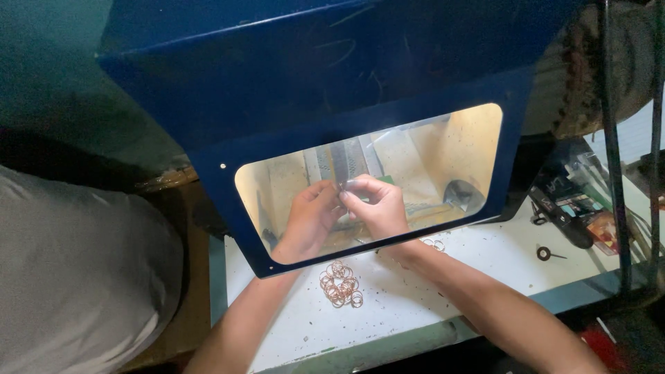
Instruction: Polishing small metal rings by holding them against a rotating wheel inside a protective enclosure
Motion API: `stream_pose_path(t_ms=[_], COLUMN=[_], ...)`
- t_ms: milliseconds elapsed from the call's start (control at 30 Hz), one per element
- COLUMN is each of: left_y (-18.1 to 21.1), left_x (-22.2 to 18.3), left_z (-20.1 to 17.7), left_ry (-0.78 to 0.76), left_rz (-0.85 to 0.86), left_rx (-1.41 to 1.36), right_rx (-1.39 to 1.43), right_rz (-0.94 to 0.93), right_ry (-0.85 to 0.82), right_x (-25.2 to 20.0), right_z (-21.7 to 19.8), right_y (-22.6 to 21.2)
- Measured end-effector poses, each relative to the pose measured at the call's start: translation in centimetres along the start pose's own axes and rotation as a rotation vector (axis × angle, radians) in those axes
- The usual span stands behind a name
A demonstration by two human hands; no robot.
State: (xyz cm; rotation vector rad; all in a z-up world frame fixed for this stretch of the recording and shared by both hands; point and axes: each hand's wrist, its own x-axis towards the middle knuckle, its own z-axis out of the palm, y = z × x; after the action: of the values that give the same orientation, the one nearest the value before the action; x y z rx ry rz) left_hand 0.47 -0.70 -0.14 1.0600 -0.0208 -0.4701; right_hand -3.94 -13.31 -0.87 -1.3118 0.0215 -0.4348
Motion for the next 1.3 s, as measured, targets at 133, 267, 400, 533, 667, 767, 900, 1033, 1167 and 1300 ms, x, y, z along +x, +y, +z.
stream_pose_path(t_ms=[133, 267, 400, 533, 667, 767, 900, 1033, 1167, 1300], left_y=[0.4, 0.6, 0.4, 0.3, 0.2, -0.1, 1.2, 0.9, 0.8, 1.2], left_x=[-0.5, -0.7, -0.5, -0.4, -0.2, 0.0, -1.3, -1.1, -1.0, -1.4], left_z=[0.3, 0.3, 0.0, 0.0, 0.0, -0.2, 1.2, 1.0, 0.9, 1.2], left_ry=[-0.027, -0.034, -0.061, -0.05, -0.047, -0.049, -0.024, -0.022, -0.03, -0.055], left_rz=[0.007, 0.002, 0.011, 0.0, 0.007, 0.008, 0.008, 0.004, 0.019, 0.031], left_rx=[-0.041, -0.054, -0.064, -0.064, -0.064, -0.059, -0.055, -0.066, -0.073, -0.094], right_rx=[0.027, 0.083, 0.096, 0.11, 0.128, 0.128, 0.1, 0.081, 0.107, 0.117], right_rz=[0.059, 0.144, 0.19, 0.237, 0.241, 0.244, 0.224, 0.222, 0.231, 0.248], right_ry=[0.013, 0.055, 0.073, 0.107, 0.131, 0.13, 0.096, 0.09, 0.111, 0.132], right_x=[0.0, -0.1, 0.0, 0.1, 0.4, 0.4, -0.1, -0.2, 0.1, 0.0], right_z=[0.1, 0.3, 0.4, 0.6, 0.5, 0.5, 0.6, 0.6, 0.5, 0.5], right_y=[-0.1, 0.2, 0.0, 0.0, 1.0, 0.9, -0.6, -0.4, 0.2, 0.1])
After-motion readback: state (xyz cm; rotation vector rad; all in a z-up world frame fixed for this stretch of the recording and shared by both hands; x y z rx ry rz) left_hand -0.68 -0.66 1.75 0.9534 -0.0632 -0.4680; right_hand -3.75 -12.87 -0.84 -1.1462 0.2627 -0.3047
